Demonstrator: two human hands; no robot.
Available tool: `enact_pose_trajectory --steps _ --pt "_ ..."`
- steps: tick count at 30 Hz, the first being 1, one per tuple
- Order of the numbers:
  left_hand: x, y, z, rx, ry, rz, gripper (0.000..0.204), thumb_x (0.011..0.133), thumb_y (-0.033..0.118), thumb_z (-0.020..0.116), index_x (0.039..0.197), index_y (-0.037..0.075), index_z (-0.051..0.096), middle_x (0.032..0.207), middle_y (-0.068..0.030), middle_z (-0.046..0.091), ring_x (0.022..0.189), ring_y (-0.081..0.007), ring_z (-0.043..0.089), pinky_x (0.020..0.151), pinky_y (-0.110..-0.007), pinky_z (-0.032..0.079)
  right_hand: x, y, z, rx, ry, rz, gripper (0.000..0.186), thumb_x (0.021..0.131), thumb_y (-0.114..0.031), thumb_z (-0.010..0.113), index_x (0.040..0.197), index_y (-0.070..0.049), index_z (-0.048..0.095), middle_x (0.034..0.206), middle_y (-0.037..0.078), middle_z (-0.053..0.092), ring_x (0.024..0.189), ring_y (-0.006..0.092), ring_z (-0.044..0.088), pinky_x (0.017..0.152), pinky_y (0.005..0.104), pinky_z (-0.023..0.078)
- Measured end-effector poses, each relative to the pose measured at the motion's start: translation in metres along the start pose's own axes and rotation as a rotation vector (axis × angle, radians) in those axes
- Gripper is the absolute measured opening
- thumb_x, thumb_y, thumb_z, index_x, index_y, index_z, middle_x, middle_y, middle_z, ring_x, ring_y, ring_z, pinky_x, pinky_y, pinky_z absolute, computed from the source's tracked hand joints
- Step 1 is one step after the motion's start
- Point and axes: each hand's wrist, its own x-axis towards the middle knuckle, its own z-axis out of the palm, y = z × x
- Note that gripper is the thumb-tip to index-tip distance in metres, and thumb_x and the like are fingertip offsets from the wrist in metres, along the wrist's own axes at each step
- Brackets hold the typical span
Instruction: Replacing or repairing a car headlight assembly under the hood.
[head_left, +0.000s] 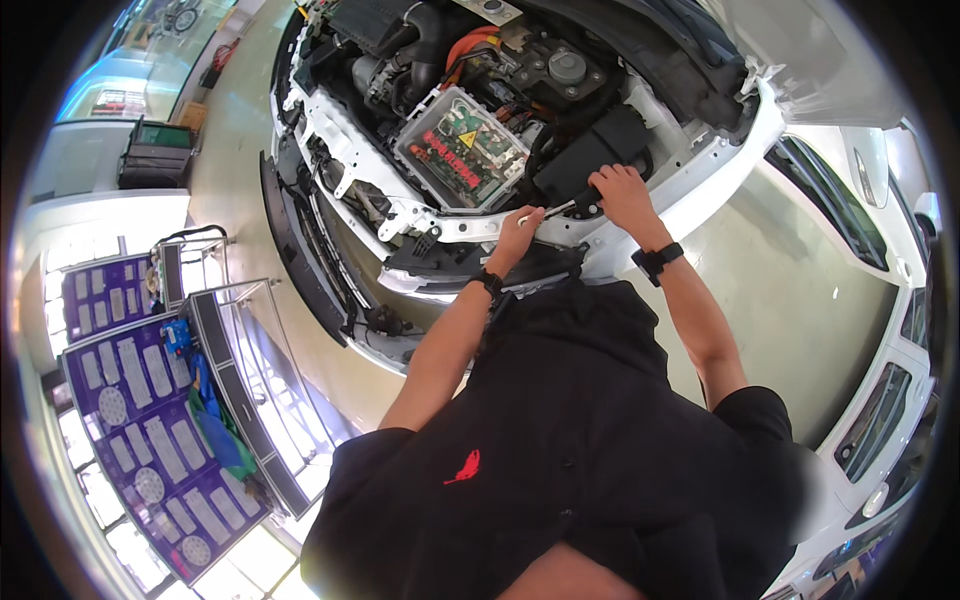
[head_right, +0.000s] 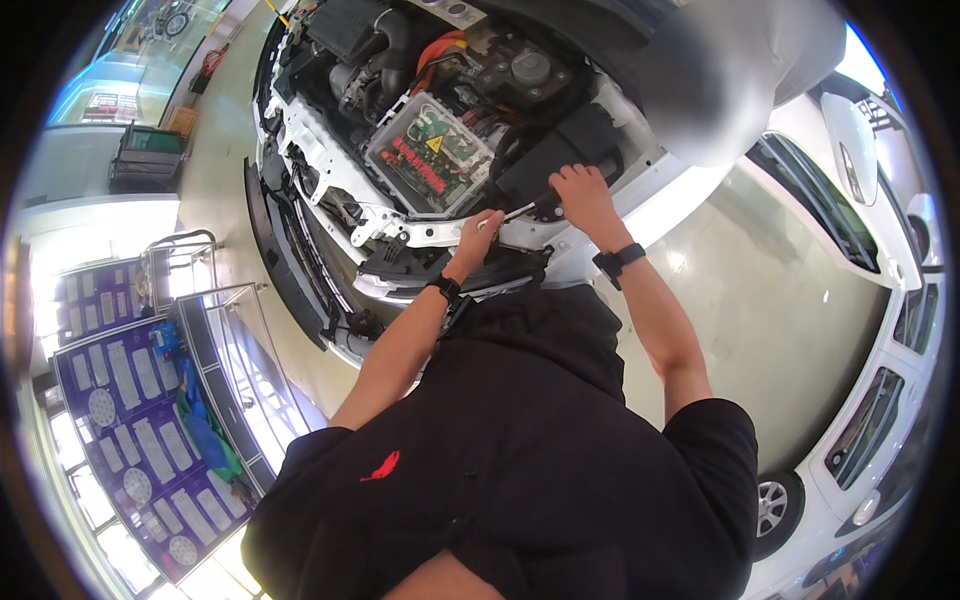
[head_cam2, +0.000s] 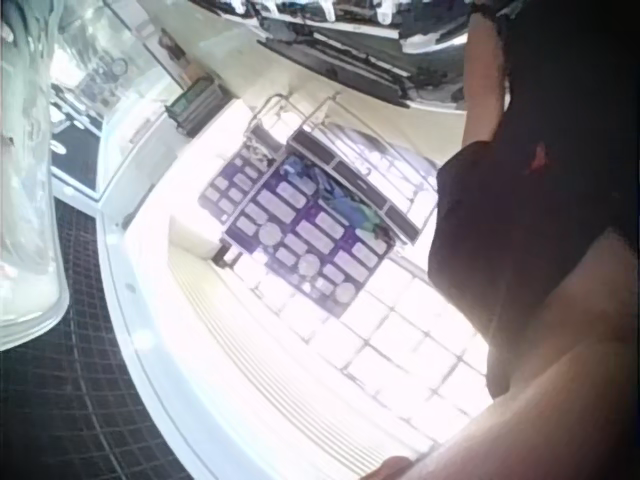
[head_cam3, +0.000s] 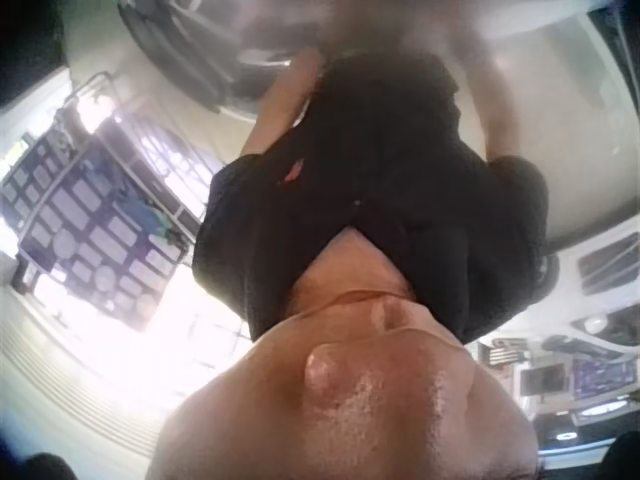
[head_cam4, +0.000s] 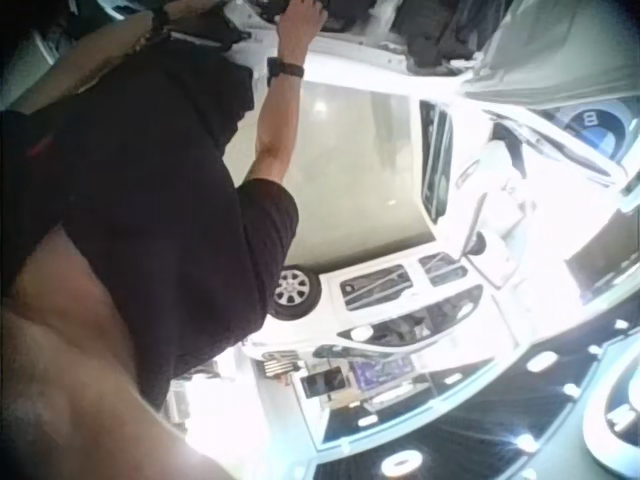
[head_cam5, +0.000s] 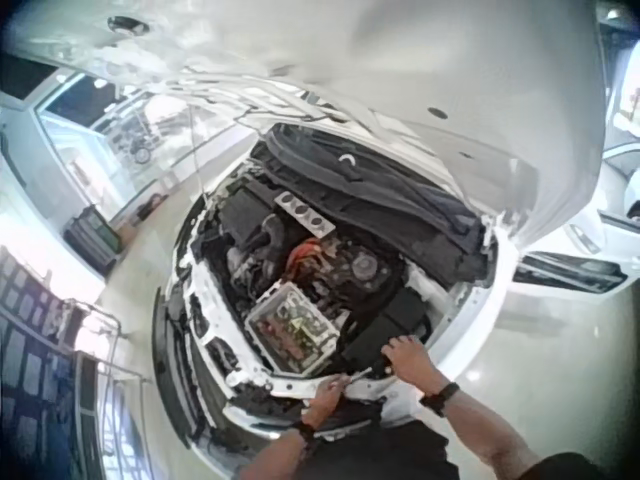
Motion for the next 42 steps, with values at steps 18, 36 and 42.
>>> enact_pose_trajectory --steps 18,36,42 --pt "0.004 0.006 0.005 -0.090 0.129 0.148 0.023 0.085 0.021 0.050 0.084 -0.001 0.059 0.074 -0.0069 0.059 0.072 -0.0119 0.052 0.067 -0.026 0.041 -0.052 -0.047 -0.008 0.338 -0.347 0.164 0.034 0.068 -0.023 0.068 0.095 -0.008 0.055 0.085 0.009 0.054 0.083 0.0283 0.055 0.070 0.0380 0.045" --pt "0.030 -0.024 -0.015 -0.247 -0.129 0.297 0.026 0.082 0.024 0.051 0.073 0.000 0.057 0.066 -0.0038 0.055 0.066 -0.0100 0.050 0.062 -0.027 0.041 -0.055 -0.120 -0.003 0.295 -0.154 0.546 0.039 0.073 -0.027 0.064 0.108 -0.010 0.057 0.089 0.011 0.059 0.085 0.0297 0.057 0.072 0.0395 0.044" --pt "0.024 -0.024 -0.019 -0.399 -0.199 0.013 0.028 0.088 0.028 0.048 0.079 0.002 0.056 0.064 0.0015 0.049 0.060 -0.0061 0.044 0.055 -0.021 0.034 -0.010 -0.052 -0.002 0.020 -0.012 0.293 0.031 0.067 -0.021 0.067 0.097 -0.014 0.061 0.083 0.005 0.057 0.082 0.0241 0.054 0.071 0.0369 0.043"
